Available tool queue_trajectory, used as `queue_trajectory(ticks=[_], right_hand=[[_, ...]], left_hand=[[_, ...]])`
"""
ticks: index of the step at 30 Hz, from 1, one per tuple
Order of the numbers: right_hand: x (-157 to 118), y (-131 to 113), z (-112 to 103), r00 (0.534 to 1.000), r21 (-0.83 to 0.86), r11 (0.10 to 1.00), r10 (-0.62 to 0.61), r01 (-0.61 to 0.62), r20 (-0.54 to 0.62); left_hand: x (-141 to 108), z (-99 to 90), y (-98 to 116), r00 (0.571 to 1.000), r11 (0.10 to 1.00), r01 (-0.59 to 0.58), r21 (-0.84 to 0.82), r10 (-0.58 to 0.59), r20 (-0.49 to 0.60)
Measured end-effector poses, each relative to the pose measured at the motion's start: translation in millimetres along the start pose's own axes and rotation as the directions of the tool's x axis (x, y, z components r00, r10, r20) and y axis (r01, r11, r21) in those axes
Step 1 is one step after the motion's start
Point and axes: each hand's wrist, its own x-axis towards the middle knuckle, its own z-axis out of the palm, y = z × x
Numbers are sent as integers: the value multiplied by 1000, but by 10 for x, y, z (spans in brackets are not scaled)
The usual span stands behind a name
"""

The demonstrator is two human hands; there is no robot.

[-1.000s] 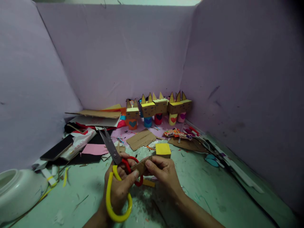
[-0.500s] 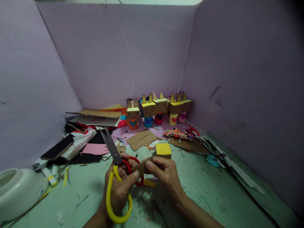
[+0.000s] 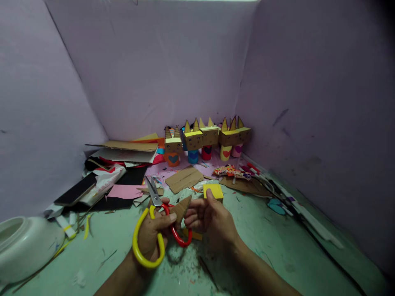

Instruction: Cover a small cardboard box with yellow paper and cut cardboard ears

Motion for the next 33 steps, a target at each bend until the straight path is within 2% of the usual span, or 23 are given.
queue_trajectory(ticks=[3, 6, 8, 10, 12, 14, 22, 29, 33], right_hand=[[10, 25, -11, 1000, -14, 1000, -19, 19, 2], [1, 47, -27, 995, -136, 986, -97, 94, -20], [-9, 49, -27, 990, -261, 956, -141, 134, -9], [-18, 44, -17, 982, -347, 920, -187, 180, 13], [-25, 38, -3, 968, -374, 895, -251, 243, 29], [-31, 33, 4, 955, -369, 883, -294, 290, 48], [-42, 44, -16, 939, -424, 840, -332, 339, 94], [-19, 90, -45, 920, -414, 824, -378, 387, 107], [-17, 85, -52, 925, -423, 824, -364, 376, 113]], left_hand=[[23, -20, -2, 999, 998, 50, -23, -49, 21], [-3, -18, -3, 1000, 999, -4, 40, 3, 21], [-38, -6, -6, 996, 984, -91, 153, 89, 21], [-77, 19, -16, 973, 939, -230, 256, 230, 30], [-112, 54, -30, 931, 881, -360, 308, 362, 55], [-140, 94, -41, 905, 849, -417, 326, 422, 58], [-184, 149, -31, 895, 843, -433, 318, 445, 38], [-159, 86, -49, 886, 817, -458, 351, 454, 98], [-167, 97, -39, 885, 818, -459, 345, 453, 104]])
